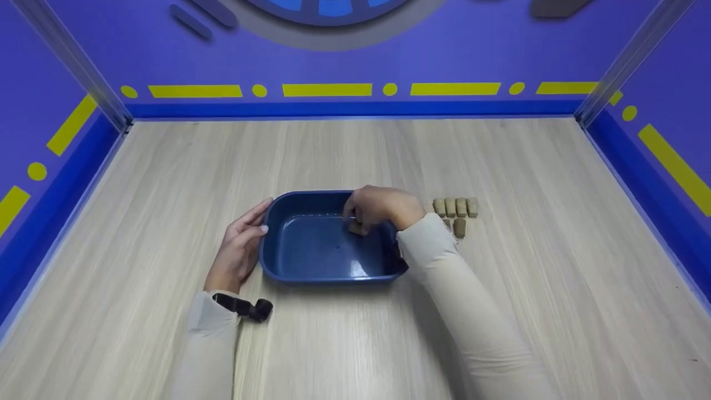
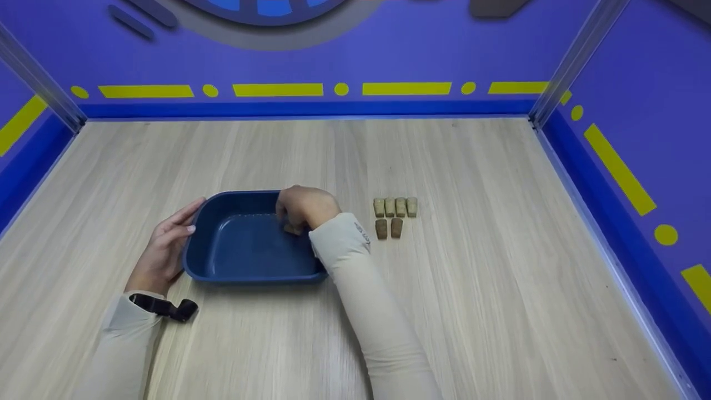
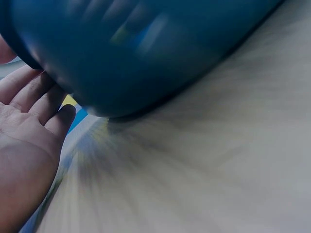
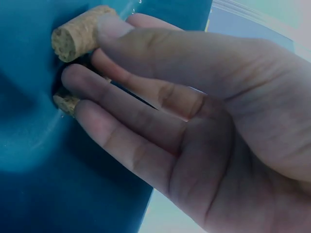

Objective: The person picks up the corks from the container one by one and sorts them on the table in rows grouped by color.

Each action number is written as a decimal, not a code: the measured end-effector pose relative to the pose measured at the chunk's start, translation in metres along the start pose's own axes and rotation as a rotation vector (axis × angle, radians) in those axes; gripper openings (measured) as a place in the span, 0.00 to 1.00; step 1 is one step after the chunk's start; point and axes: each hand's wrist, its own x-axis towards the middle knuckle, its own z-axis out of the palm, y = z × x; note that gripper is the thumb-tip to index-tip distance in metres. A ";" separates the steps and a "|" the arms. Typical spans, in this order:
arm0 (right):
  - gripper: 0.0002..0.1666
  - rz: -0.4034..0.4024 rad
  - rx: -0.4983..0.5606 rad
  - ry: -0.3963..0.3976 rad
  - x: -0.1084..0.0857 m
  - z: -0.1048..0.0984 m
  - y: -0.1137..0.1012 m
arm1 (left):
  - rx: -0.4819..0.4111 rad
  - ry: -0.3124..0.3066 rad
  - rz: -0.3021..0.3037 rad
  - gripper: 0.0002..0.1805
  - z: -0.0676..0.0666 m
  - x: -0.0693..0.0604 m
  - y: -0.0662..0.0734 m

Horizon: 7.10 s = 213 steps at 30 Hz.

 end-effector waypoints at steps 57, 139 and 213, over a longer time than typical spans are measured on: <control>0.23 -0.159 0.219 0.240 -0.067 -0.025 0.031 | -0.006 -0.007 -0.002 0.31 -0.001 0.000 -0.002; 0.22 0.155 0.305 0.391 -0.133 0.050 0.177 | -0.007 -0.004 -0.008 0.30 0.000 -0.001 0.001; 0.21 -0.055 0.149 0.271 -0.066 -0.026 0.050 | -0.002 0.023 -0.008 0.32 0.001 0.000 0.001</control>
